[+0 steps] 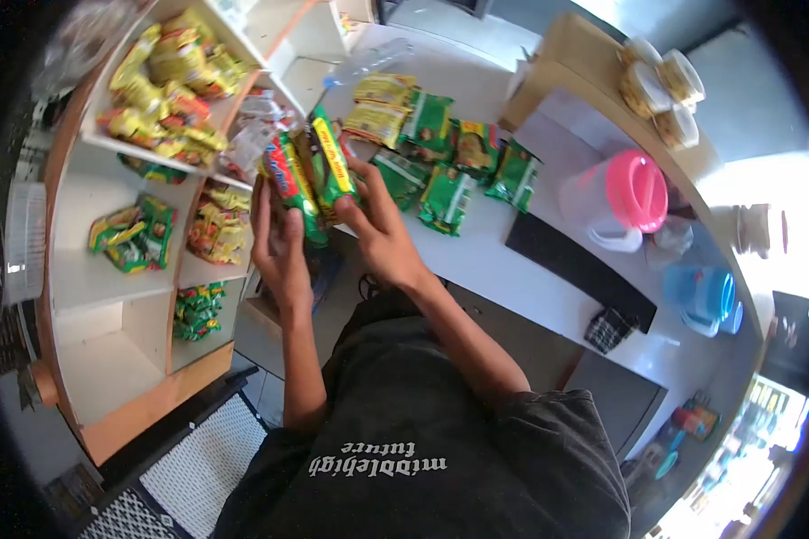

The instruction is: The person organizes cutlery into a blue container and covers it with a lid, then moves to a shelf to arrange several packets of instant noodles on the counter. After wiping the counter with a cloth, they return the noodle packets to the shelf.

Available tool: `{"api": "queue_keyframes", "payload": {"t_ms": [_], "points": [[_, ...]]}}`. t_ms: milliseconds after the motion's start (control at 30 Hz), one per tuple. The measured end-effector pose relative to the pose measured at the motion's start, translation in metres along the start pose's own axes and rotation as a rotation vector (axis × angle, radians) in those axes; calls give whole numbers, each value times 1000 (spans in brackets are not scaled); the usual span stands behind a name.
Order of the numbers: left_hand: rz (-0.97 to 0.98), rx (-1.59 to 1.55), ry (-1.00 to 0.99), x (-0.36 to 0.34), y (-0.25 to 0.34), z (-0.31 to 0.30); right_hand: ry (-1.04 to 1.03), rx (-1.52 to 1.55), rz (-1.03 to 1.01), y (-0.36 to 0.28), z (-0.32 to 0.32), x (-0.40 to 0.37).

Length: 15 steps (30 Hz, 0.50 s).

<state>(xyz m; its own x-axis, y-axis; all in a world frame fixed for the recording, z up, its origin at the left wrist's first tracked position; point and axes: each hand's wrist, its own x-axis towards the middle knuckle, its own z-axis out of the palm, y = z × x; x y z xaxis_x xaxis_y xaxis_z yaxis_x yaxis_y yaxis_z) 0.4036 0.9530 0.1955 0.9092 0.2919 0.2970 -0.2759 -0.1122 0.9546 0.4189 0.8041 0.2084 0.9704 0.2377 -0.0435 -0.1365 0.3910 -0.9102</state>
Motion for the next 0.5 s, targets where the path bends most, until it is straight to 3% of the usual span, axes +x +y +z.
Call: {"api": "queue_keyframes", "payload": {"t_ms": [133, 267, 400, 433, 500], "points": [[-303, -218, -137, -26, -29, 59, 207, -58, 3, 11, -74, -36], [-299, -39, -364, -59, -73, 115, 421, 0, 77, 38, -147, -81], [-150, 170, -549, -92, -95, 163, 586, 110, 176, 71, -197, -116], [-272, 125, -601, -96, -93, 171, 614, 145, 182, 85, -207, -124], [-156, 194, -649, -109, -119, 187, 618, 209, 192, 112, -230, -134]]}}
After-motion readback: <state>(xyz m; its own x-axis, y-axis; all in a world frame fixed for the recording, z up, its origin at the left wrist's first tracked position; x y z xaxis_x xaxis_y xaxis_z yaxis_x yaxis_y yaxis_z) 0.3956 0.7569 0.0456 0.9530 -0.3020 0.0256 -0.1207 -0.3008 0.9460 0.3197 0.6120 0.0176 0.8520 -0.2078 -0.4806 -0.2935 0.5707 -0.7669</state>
